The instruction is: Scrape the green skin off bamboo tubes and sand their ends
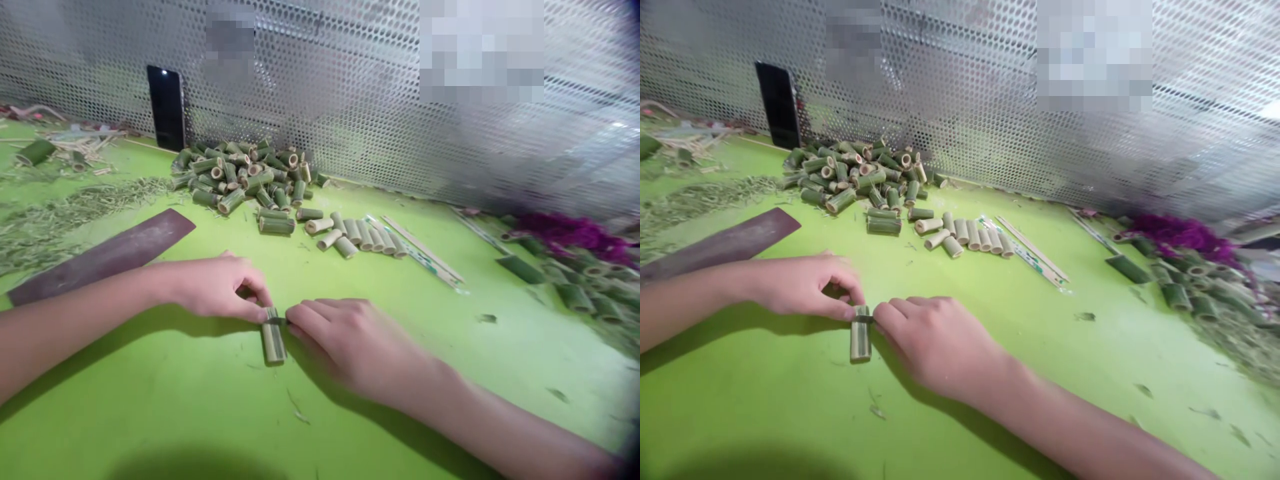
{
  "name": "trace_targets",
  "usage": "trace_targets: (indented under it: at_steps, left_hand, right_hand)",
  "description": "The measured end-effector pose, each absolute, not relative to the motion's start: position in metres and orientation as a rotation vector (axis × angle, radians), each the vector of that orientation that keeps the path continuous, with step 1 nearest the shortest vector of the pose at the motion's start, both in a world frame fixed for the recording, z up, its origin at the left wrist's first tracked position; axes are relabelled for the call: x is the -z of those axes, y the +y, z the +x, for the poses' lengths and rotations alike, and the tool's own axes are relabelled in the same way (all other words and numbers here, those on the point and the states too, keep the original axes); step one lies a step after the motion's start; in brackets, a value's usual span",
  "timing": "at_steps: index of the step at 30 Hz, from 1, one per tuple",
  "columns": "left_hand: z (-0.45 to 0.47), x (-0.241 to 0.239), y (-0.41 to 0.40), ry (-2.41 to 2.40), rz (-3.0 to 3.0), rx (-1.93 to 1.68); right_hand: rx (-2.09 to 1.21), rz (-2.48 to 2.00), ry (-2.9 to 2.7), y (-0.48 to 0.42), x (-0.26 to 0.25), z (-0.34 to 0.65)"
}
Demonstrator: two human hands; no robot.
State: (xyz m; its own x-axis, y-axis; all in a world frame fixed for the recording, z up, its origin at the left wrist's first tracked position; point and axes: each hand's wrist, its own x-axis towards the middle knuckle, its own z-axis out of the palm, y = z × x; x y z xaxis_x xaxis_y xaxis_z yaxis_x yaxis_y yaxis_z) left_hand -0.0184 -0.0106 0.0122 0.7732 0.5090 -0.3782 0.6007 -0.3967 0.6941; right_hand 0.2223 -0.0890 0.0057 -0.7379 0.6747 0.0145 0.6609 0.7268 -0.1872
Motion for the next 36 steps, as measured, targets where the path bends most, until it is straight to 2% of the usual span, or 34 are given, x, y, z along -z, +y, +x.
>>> trace_targets:
  at_steps: [28, 32, 36]
  left_hand:
    - [-0.018, -0.012, -0.004, 0.796, 2.059, 0.187]
    - [-0.019, -0.012, -0.003, 0.761, 2.083, 0.18]
    - [-0.018, -0.011, -0.001, 0.764, 2.08, 0.164]
  right_hand:
    - [-0.195, -1.086, -2.88, -0.092, -0.004, 0.214]
    - [-0.307, -1.168, -2.873, -0.089, -0.006, 0.211]
    - [-0.576, -1.259, -2.842, -0.085, -0.012, 0.209]
